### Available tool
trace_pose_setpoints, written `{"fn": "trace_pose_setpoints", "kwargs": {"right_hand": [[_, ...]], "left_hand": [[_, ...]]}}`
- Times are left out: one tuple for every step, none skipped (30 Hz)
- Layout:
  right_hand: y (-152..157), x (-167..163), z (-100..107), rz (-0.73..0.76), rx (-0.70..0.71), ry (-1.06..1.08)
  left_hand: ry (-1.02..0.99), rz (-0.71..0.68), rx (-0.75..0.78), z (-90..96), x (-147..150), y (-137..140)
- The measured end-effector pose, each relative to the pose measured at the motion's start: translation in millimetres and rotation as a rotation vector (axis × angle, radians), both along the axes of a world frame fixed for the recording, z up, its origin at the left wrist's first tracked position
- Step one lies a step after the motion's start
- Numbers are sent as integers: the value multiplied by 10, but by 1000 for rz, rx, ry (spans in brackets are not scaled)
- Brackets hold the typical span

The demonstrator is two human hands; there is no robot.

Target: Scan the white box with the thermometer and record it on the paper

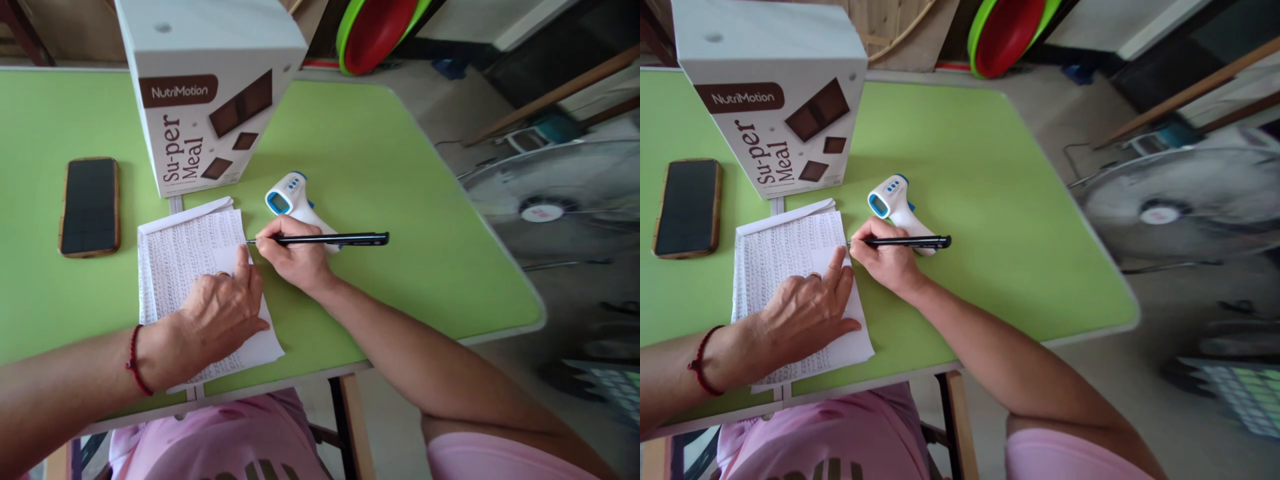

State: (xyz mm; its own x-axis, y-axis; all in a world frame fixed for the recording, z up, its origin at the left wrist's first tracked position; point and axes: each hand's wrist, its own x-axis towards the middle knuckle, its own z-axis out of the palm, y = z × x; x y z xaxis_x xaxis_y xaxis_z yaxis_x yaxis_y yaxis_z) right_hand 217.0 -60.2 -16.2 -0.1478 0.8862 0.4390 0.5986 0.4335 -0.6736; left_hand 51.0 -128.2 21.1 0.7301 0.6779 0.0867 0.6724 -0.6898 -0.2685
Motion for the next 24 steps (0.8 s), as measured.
{"fn": "trace_pose_setpoints", "kwargs": {"right_hand": [[1, 2, -4, 1, 4, 1], [2, 5, -8, 1, 9, 3], [3, 6, -14, -3, 17, 6], [4, 8, -19, -10, 25, 12], [4, 8, -24, -17, 35, 21], [4, 8, -28, -23, 44, 31], [4, 7, -31, -25, 51, 40], [4, 5, -33, -22, 55, 45], [3, 4, -34, -15, 54, 45], [2, 2, -34, -9, 51, 41], [1, 1, -34, -7, 44, 34], [0, -1, -33, -8, 36, 27], [-1, -2, -33, -12, 29, 21], [-1, -2, -33, -14, 23, 17], [-2, -2, -33, -13, 19, 15], [-2, -2, -32, -9, 18, 15], [-2, -3, -31, -3, 18, 15], [-3, -3, -30, 1, 16, 15], [-3, -3, -28, 2, 10, 12], [-4, -4, -25, 0, -1, 7], [-5, -5, -21, -5, -14, 1], [-6, -6, -18, -10, -27, -3], [-7, -7, -14, -15, -38, -5], [-8, -8, -12, -18, -45, -4]], "left_hand": [[2, 0, -1, 8, 1, 1], [7, 0, -6, 17, 2, 2], [7, 1, -10, 25, 2, 3], [9, 3, -18, 33, 2, 4], [11, 4, -23, 41, 1, 4], [11, 4, -28, 48, 0, 4], [10, 5, -31, 53, 0, 4], [9, 6, -33, 57, 0, 4], [7, 7, -31, 58, 1, 4], [7, 8, -29, 56, 3, 4], [6, 10, -24, 54, 6, 4], [7, 11, -21, 50, 10, 4], [9, 12, -18, 47, 14, 4], [11, 12, -18, 43, 18, 3], [11, 14, -18, 40, 21, 2], [11, 15, -21, 38, 23, 1], [12, 17, -26, 35, 24, 1], [13, 18, -34, 32, 24, 1], [12, 17, -43, 28, 23, 1], [9, 15, -51, 23, 21, 3], [4, 12, -59, 17, 19, 5], [-3, 11, -68, 12, 17, 7], [-13, 13, -77, 8, 15, 10], [-24, 16, -90, 5, 15, 13]]}}
